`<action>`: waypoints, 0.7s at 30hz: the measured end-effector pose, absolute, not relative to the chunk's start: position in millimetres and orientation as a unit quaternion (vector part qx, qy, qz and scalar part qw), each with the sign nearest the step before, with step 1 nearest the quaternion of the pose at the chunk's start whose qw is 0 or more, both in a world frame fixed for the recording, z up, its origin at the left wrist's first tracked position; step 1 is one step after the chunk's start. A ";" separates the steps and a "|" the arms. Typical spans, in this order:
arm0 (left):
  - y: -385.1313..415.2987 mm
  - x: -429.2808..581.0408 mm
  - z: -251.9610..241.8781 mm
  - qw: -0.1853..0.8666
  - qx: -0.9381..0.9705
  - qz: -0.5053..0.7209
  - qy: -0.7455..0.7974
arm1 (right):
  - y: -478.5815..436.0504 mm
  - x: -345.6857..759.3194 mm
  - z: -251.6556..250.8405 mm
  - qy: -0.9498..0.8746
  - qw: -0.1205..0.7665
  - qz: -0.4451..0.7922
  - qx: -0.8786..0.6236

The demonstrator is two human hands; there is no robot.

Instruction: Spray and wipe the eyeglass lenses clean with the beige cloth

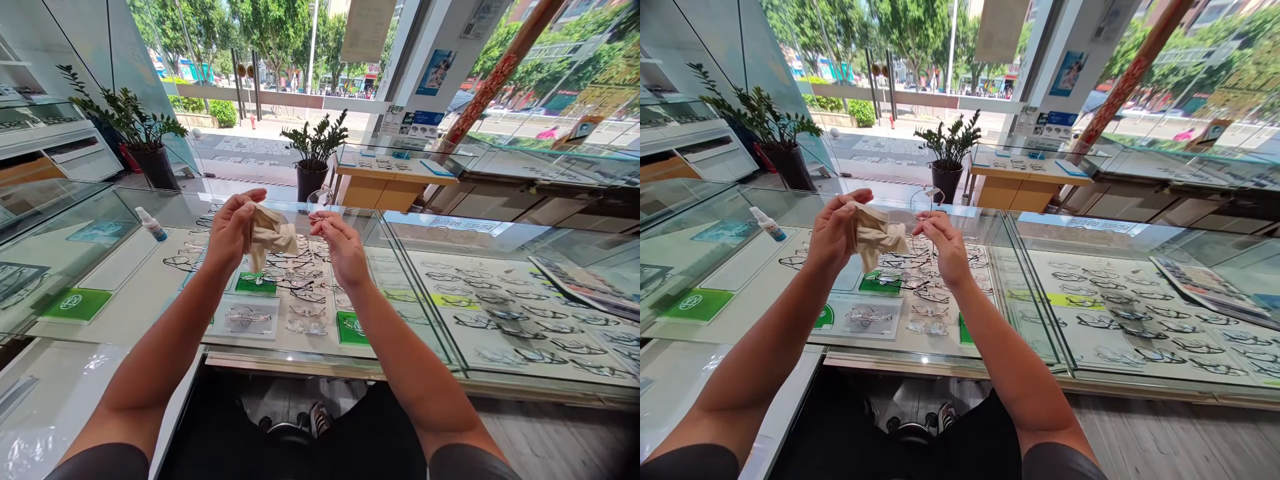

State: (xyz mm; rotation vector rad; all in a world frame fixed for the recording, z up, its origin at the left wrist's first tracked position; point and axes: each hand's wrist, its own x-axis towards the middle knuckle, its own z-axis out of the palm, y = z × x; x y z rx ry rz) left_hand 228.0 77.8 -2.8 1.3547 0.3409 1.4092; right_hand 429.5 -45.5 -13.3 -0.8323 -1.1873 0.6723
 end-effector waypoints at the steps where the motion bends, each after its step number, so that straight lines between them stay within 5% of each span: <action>1: 77.3 227.8 -2.3 0.556 0.568 0.590 0.141 | -45.8 429.4 -13.1 -0.534 0.695 0.302 -0.374; 13: 67.8 230.9 -1.1 0.484 0.618 0.604 0.138 | -51.4 425.6 -2.9 -0.552 0.602 0.464 -0.343; 21: 65.5 236.5 -8.1 0.534 0.602 0.575 0.147 | -51.9 430.3 -3.6 -0.565 0.542 0.547 -0.298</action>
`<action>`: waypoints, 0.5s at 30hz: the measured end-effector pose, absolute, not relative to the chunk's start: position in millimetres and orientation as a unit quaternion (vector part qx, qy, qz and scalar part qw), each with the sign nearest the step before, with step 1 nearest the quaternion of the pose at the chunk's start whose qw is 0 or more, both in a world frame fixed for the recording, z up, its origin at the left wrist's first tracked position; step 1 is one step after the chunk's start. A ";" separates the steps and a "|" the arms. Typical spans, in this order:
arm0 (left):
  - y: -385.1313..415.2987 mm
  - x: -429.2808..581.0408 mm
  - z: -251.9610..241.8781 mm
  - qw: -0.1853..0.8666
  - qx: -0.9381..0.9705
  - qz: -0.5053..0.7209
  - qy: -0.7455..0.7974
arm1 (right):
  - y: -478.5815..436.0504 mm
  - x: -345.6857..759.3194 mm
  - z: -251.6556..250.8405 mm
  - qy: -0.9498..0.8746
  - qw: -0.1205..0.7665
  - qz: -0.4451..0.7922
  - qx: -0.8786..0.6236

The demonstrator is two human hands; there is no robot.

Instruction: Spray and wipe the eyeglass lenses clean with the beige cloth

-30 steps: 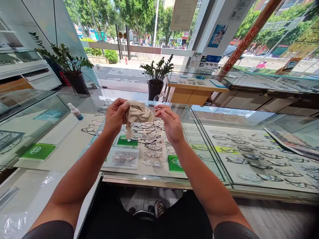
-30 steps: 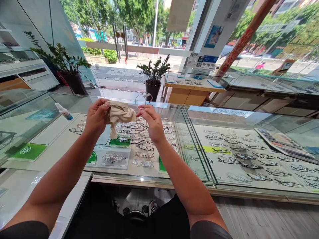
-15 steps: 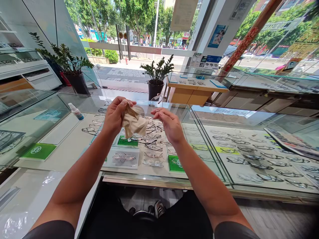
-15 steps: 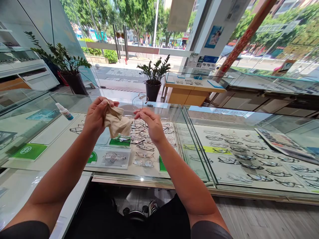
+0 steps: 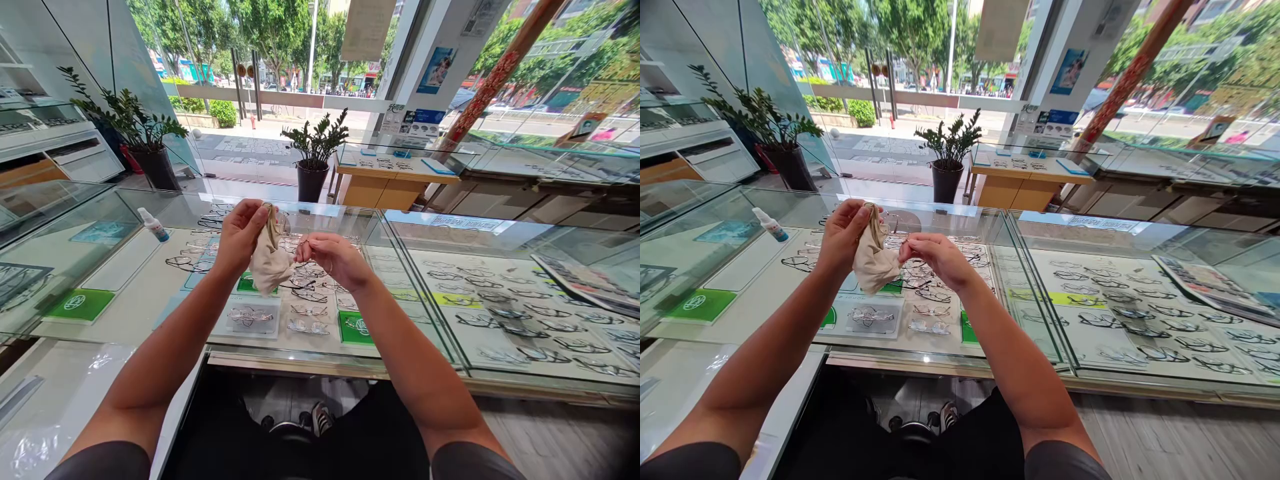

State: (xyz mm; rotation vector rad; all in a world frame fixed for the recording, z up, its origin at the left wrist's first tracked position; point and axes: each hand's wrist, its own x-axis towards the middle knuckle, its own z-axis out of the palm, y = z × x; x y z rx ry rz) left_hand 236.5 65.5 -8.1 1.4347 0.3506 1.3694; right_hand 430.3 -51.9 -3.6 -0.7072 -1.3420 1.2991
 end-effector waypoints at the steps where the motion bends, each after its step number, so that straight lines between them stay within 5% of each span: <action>1: 65.7 236.6 -9.0 0.522 0.608 0.580 0.147 | -52.0 430.5 -3.1 -0.567 0.536 0.547 -0.303; 15: 61.1 226.3 -12.8 0.319 0.753 0.563 0.116 | -54.1 438.8 4.1 -0.576 0.507 0.548 -0.332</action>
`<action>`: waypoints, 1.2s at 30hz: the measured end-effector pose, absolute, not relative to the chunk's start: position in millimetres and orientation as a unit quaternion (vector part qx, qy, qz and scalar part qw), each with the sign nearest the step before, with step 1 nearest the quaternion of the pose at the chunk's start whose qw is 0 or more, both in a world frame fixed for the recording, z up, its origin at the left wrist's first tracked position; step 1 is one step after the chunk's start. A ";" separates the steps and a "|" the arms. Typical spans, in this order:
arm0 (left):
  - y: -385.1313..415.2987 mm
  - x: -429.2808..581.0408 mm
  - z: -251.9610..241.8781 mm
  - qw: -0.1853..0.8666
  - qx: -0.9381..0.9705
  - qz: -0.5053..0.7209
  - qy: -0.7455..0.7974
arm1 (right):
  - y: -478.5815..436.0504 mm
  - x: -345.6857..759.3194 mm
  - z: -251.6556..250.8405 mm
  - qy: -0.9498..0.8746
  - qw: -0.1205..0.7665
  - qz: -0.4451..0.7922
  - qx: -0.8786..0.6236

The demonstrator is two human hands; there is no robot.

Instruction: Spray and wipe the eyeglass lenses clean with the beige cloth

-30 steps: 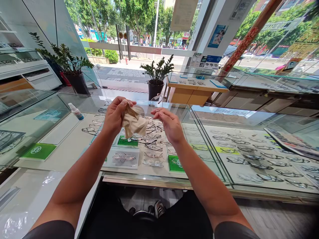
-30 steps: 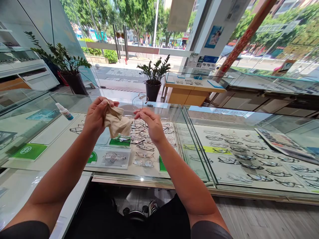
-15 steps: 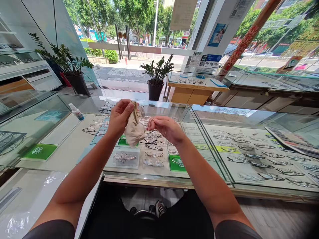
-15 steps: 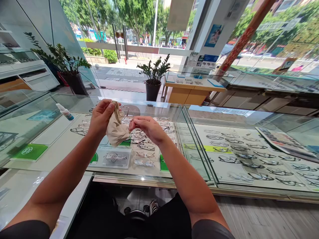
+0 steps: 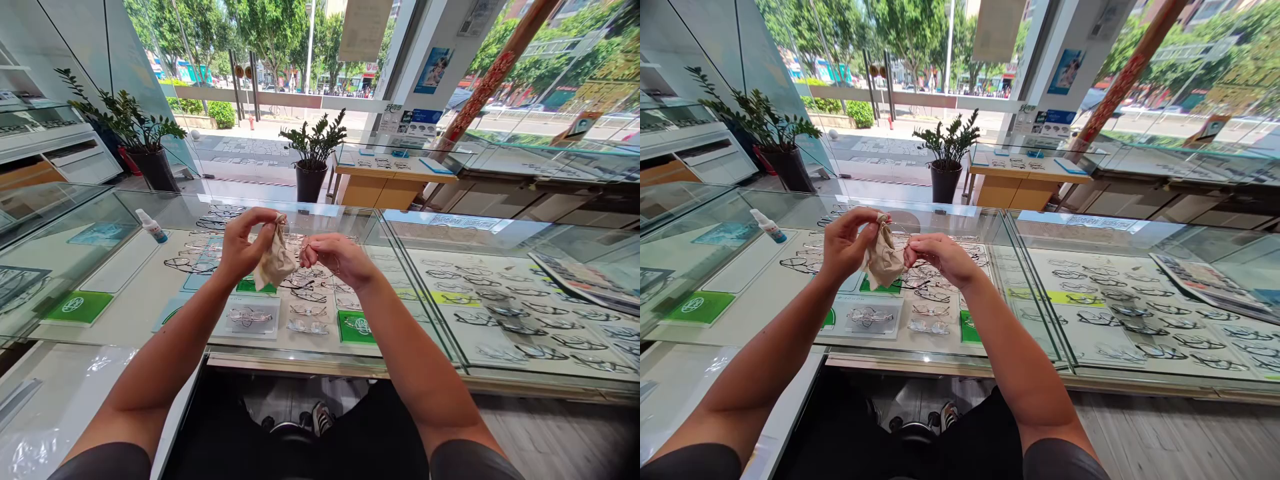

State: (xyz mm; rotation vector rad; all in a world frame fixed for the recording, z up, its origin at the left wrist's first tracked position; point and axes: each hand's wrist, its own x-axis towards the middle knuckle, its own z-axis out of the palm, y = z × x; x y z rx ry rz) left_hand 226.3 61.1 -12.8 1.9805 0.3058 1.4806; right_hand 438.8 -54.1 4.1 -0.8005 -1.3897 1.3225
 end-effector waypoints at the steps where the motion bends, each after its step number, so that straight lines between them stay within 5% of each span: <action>1: 61.0 224.2 -11.2 0.303 0.770 0.553 0.099 | -54.4 439.7 4.7 -0.579 0.502 0.549 -0.335; 8: 59.7 219.2 -0.5 0.151 0.827 0.540 0.046 | -56.8 445.4 6.8 -0.592 0.483 0.551 -0.336; 26: 50.8 218.3 -1.6 0.063 0.835 0.545 0.035 | -60.9 447.4 13.3 -0.653 0.457 0.480 -0.366; 31: 51.9 219.5 -4.4 0.061 0.807 0.585 0.047 | -60.1 452.3 8.4 -0.647 0.533 0.406 -0.364; 36: 50.9 223.0 11.1 0.048 0.735 0.673 0.072 | -74.8 446.0 19.3 -0.651 0.640 0.180 -0.367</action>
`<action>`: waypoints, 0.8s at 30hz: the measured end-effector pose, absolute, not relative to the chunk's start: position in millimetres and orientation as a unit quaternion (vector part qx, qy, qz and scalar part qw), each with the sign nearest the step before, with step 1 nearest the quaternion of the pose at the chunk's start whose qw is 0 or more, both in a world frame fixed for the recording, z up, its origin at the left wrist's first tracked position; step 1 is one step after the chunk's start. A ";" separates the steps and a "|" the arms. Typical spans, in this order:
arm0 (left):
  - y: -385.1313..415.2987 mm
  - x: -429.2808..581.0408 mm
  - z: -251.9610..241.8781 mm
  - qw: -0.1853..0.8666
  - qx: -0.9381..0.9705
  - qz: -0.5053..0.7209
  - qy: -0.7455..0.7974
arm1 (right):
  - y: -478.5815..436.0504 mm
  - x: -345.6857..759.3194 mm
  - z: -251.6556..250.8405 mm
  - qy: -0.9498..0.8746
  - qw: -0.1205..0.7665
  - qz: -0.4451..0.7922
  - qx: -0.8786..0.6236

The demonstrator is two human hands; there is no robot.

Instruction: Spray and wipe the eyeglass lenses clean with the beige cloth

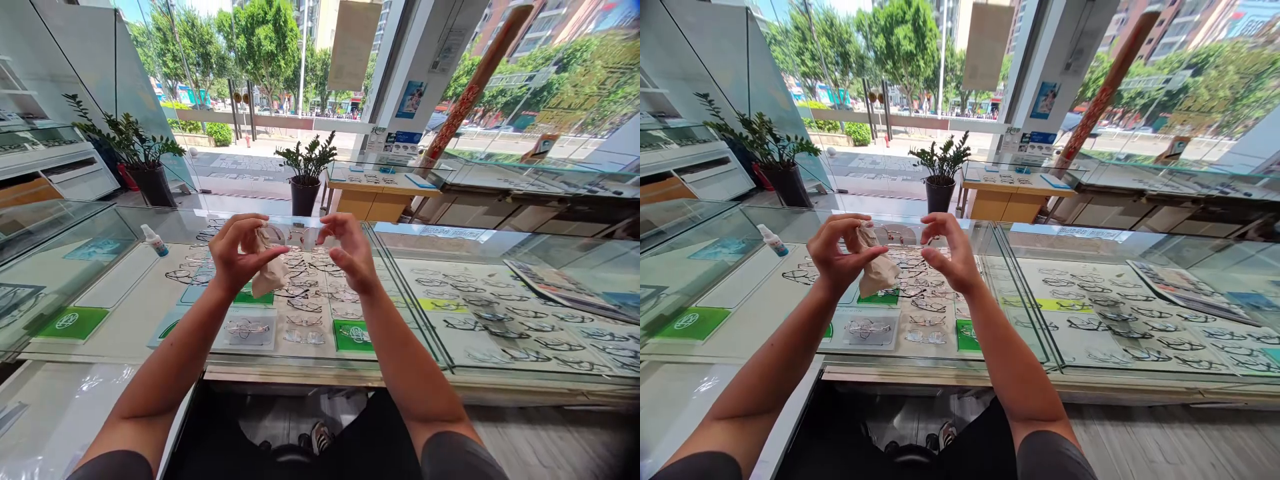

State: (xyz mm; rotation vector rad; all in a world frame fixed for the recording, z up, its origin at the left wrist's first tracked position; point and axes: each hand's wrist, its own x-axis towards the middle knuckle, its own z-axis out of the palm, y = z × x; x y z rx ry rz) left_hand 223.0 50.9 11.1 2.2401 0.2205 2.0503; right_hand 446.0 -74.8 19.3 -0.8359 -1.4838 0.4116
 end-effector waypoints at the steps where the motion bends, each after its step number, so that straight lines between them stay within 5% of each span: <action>1: 50.2 223.7 20.1 0.045 0.725 0.683 0.072 | -77.8 444.1 26.2 -0.655 0.646 0.131 -0.370; 6: 43.0 223.3 86.1 -0.001 0.697 0.715 0.058 | -85.0 438.9 79.4 -0.691 0.622 -0.115 -0.349; 11: 25.6 223.9 129.5 0.008 0.692 0.722 0.016 | -96.1 431.6 118.2 -0.663 0.638 -0.216 -0.326; 24: 4.4 220.7 120.5 0.036 0.691 0.713 0.111 | -106.6 436.4 117.3 -0.661 0.629 -0.135 -0.385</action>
